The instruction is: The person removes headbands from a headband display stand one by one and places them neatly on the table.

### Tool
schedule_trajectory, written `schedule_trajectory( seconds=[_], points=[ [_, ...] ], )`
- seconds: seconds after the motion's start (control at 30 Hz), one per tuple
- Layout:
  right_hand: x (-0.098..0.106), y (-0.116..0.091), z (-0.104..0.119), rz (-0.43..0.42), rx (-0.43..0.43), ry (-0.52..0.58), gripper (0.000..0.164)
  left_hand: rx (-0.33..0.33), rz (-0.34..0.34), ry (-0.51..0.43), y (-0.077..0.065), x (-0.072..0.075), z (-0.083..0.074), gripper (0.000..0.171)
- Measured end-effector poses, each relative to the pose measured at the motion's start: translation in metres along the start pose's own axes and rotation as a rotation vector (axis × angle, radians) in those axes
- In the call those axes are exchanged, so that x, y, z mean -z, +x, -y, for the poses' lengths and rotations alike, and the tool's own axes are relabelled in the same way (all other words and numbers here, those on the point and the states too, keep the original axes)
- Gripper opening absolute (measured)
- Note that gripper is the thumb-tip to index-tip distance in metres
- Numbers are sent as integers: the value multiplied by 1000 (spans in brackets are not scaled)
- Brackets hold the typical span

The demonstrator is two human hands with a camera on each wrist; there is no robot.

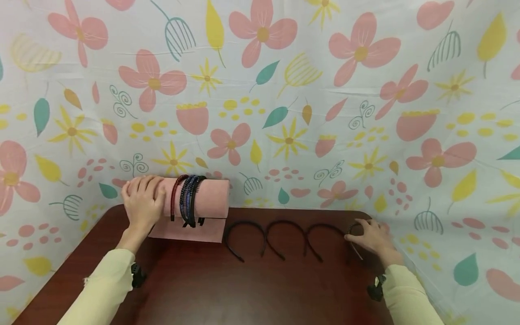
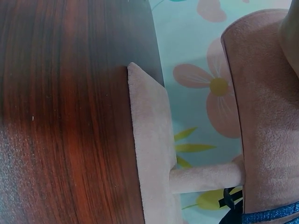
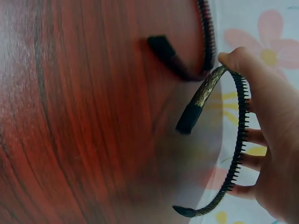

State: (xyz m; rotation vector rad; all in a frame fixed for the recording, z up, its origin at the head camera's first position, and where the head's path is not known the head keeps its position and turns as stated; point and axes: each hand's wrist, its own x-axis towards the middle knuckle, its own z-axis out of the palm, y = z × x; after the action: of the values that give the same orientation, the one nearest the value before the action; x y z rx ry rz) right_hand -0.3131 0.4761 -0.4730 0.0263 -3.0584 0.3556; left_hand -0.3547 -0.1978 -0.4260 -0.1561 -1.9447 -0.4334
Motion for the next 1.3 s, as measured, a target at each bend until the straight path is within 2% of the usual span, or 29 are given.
schedule_trajectory(
  seconds=[0.23, 0.43, 0.8, 1.07, 1.3],
  points=[
    [-4, -5, -15, 28, -9, 32, 93, -6, 2, -6, 1, 0, -4, 38],
    [-12, -4, -21, 20, -9, 8, 91, 6, 4, -11, 1, 0, -3, 38],
    [-14, -4, -20, 25, -18, -24, 89, 18, 57, 4, -2, 0, -3, 42],
    [-23, -3, -23, 31, -11, -6, 87, 24, 63, -4, 0, 2, -4, 37],
    [-21, -2, -18, -21, -13, 50, 87, 24, 59, 1, -1, 4, -2, 38]
  ],
)
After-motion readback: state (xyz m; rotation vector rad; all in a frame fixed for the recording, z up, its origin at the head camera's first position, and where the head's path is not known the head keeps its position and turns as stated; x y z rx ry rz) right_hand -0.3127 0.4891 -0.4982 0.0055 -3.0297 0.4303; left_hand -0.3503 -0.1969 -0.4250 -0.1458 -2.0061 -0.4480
